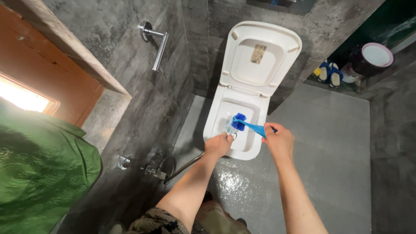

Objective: The person scrubs the inside of a white toilet bowl with a blue toilet brush, then rinses the bowl and the brush using a handheld bidet sprayer. The person closes the toilet lid and rinses the exterior of the toilet.

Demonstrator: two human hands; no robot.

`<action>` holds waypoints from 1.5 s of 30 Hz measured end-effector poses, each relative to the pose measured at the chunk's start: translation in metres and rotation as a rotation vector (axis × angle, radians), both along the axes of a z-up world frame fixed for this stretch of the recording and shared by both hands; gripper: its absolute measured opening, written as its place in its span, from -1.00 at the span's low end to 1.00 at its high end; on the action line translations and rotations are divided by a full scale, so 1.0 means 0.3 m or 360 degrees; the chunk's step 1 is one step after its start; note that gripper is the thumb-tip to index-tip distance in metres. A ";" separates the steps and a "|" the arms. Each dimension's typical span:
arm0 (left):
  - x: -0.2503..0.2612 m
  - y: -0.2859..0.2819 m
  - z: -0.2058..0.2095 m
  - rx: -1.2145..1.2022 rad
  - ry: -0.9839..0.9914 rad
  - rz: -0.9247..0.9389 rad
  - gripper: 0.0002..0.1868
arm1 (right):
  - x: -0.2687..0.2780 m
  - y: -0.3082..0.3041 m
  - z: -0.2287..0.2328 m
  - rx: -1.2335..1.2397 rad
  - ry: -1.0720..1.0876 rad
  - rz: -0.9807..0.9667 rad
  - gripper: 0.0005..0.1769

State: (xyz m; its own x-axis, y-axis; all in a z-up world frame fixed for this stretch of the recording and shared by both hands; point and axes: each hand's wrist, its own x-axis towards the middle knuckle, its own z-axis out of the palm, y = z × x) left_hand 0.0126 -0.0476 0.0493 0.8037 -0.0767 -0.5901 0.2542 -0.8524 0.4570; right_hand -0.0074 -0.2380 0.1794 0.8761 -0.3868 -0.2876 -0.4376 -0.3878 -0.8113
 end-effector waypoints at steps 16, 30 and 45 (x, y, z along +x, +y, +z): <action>-0.041 -0.008 0.000 -0.0175 -0.0097 0.0251 -0.36 | 0.069 -0.077 -0.177 -0.0467 0.0073 0.0402 -0.68; -0.109 0.059 -0.077 -0.0039 -0.0525 0.0396 -0.50 | 0.160 -0.128 -0.279 -0.0549 -0.0113 0.0609 -0.65; -0.379 0.804 0.073 0.0211 -0.0822 0.1380 -0.43 | 0.250 0.088 -0.081 -0.0801 -0.0042 0.1096 -0.58</action>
State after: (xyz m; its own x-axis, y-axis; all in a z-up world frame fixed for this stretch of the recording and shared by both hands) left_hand -0.1013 0.1936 0.0711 0.7101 0.6943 -0.1165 0.6069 -0.5198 0.6012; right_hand 0.0676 -0.2116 0.1552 0.9669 0.1584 -0.2002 0.0448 -0.8775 -0.4775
